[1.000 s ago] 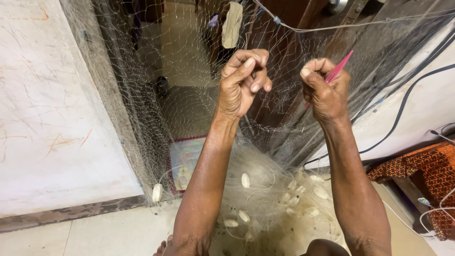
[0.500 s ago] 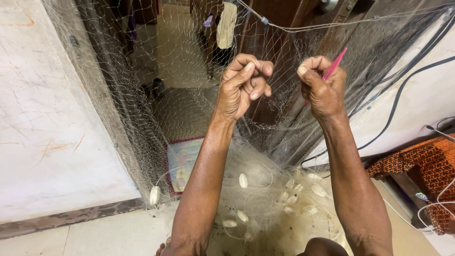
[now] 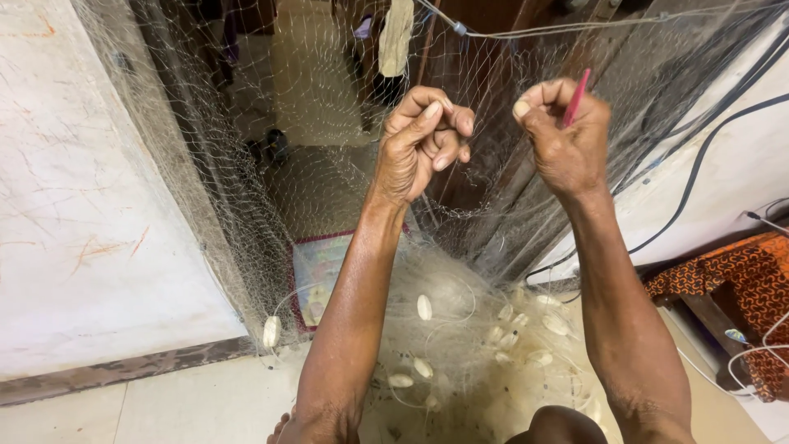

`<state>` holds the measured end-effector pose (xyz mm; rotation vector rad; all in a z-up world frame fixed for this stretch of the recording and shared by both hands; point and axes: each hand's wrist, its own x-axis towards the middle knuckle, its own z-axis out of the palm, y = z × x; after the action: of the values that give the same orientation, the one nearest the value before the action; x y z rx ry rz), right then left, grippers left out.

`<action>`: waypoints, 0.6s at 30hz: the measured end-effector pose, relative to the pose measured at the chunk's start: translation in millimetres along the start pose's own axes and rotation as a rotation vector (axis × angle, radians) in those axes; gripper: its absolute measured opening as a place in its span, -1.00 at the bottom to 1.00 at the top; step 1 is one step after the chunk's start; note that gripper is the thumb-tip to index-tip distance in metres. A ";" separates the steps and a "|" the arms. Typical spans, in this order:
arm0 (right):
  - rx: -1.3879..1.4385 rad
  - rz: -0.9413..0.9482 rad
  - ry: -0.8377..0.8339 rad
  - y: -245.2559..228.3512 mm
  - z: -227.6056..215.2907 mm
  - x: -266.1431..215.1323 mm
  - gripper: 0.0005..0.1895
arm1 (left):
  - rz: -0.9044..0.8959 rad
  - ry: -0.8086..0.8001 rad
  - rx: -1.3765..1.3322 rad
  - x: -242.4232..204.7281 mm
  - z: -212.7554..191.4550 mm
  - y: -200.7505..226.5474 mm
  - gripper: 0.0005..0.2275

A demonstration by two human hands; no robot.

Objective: Repairing a fine-mesh fishing net using a netting needle

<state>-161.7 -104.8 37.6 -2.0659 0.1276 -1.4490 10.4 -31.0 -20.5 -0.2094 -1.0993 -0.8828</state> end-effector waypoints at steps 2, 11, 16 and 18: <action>-0.288 -0.043 -0.142 -19.8 -1.8 -2.6 -0.90 | -0.029 -0.043 0.119 -0.8 14.6 11.7 -0.93; -0.899 -0.381 -0.123 -81.5 -7.3 -11.2 -0.59 | -0.024 -0.068 0.144 -0.4 13.8 9.5 -0.93; -0.681 -0.458 -0.156 -87.7 -6.9 0.0 -0.85 | -0.022 -0.058 0.165 -0.1 17.4 11.1 -0.92; -0.485 -0.398 -0.146 -93.9 -13.5 -1.7 -0.90 | -0.025 -0.055 0.161 -0.2 16.3 10.8 -0.93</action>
<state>-198.3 -33.6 88.5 -2.7048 0.0057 -1.6055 6.9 -14.7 -10.1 -0.0869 -1.2211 -0.8100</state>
